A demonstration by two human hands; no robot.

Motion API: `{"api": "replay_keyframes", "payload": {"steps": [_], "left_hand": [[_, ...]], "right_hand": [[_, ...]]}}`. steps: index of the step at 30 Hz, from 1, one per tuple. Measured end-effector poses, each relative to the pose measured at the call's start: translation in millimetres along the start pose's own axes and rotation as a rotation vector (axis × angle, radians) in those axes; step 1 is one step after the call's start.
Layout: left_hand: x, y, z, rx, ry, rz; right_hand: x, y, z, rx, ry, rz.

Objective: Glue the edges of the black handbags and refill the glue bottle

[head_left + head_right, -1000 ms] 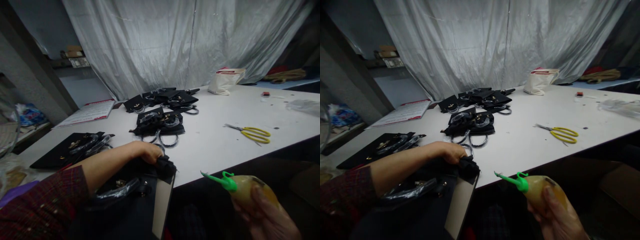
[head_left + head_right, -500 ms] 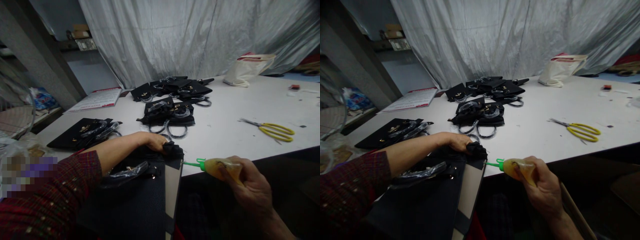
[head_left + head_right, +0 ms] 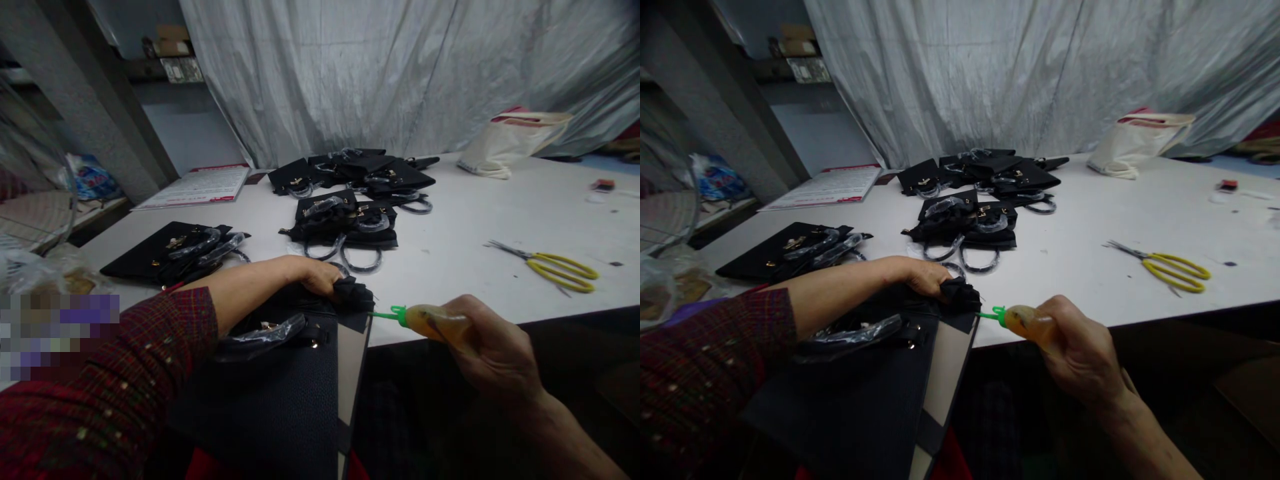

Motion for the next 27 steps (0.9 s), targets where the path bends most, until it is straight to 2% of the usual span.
{"api": "replay_keyframes", "payload": {"steps": [5, 12, 14, 17, 21, 27], "left_hand": [[0.6, -1.3, 1.4, 0.028, 0.014, -0.025], [0.6, -2.1, 0.9, 0.032, 0.021, -0.021], [1.0, -1.4, 0.5, 0.031, 0.020, -0.016], [1.2, -0.3, 0.3, 0.030, 0.021, -0.010], [1.2, 0.5, 0.4, 0.027, 0.021, -0.006], [1.6, 0.3, 0.4, 0.027, 0.016, -0.016]], "right_hand": [[9.2, 2.9, -1.8, 0.059, 0.001, -0.106], [34.4, 12.9, -4.8, 0.136, -0.002, -0.259], [38.1, 13.9, -5.4, 0.123, -0.018, -0.288], [37.4, 15.5, -6.1, 0.098, -0.054, -0.282], [38.7, 18.9, -4.9, 0.171, 0.014, -0.299], [35.0, 17.7, -7.1, 0.154, -0.002, -0.246]]}}
Point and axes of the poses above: each hand's wrist, its own y-axis towards the middle knuckle, its own z-axis out of the palm, x = y × z, the point moved 6 cm from there along y, towards the middle knuckle, and after that the axes turned 2 degrees about -y, right-handed, at the moved point
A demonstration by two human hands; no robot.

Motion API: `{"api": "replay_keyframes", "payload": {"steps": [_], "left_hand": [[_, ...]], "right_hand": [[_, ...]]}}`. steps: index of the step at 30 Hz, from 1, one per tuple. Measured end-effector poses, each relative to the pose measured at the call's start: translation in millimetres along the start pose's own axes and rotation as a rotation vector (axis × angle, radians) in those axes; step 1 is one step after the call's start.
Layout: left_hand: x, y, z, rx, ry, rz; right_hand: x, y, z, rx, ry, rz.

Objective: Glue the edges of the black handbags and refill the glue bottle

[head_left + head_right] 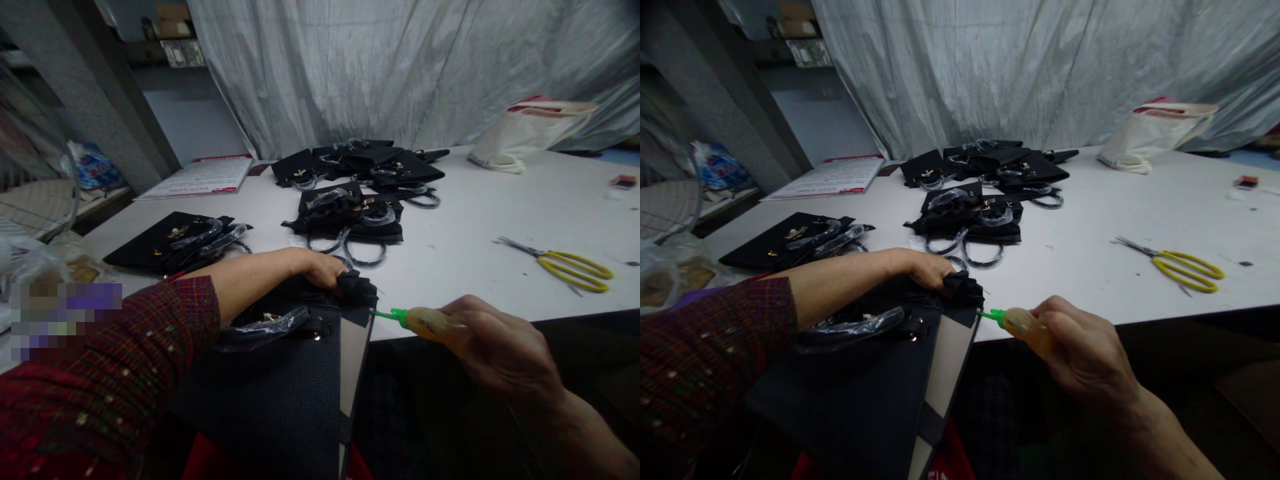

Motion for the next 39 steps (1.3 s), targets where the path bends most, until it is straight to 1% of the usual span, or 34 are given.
{"api": "replay_keyframes", "payload": {"steps": [3, 8, 11, 17, 21, 23, 25, 27, 30, 32, 34, 37, 39], "left_hand": [[0.0, -0.2, -0.1, 0.005, -0.004, -0.006], [-1.4, -1.1, -0.8, 0.014, -0.005, -0.010], [-2.9, -2.5, -1.0, 0.013, -0.010, -0.012], [-3.5, -3.5, 0.4, 0.004, -0.034, -0.012], [-2.4, -1.8, 0.5, -0.002, -0.039, -0.010], [-2.6, -1.7, 0.0, -0.001, -0.039, -0.008], [-3.2, -2.3, -0.5, 0.000, -0.039, -0.008], [-3.5, -3.2, -0.7, 0.000, -0.040, -0.010], [-3.3, -3.6, 0.1, 0.003, -0.038, -0.014], [-3.1, -3.2, 1.0, 0.005, -0.031, -0.015], [-3.2, -2.6, 1.5, 0.004, -0.021, -0.016], [-3.7, -1.7, 1.1, -0.001, -0.005, -0.013], [-3.5, -1.1, 0.3, -0.003, 0.003, -0.009]], "right_hand": [[-2.5, -6.4, 3.4, 0.045, 0.046, 0.034], [-5.7, -6.3, 0.6, -0.032, -0.018, 0.045], [-2.7, -2.2, 0.8, -0.037, 0.005, 0.030], [11.9, -1.5, -4.2, 0.077, 0.104, 0.039], [4.9, -6.3, -8.6, -0.003, 0.046, 0.086], [-0.8, -8.1, -6.2, -0.044, 0.005, 0.094], [-1.6, -8.0, -2.2, -0.055, -0.023, 0.068], [3.4, -6.0, 1.1, -0.033, -0.015, 0.024], [15.9, -2.9, 4.1, 0.054, 0.068, -0.036], [19.4, -2.6, 4.5, 0.088, 0.120, -0.030], [16.2, -4.3, 3.0, 0.049, 0.110, 0.009], [8.7, -9.1, 1.8, -0.028, 0.038, 0.042], [7.6, -11.5, 5.2, 0.010, 0.053, 0.027]]}}
Point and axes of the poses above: each hand's wrist, its own y-axis towards the middle knuckle, its own z-axis out of the palm, x = y × z, the point moved 6 cm from there along y, towards the middle knuckle, and after that the axes turned 2 degrees about -y, right-handed, at the moved point
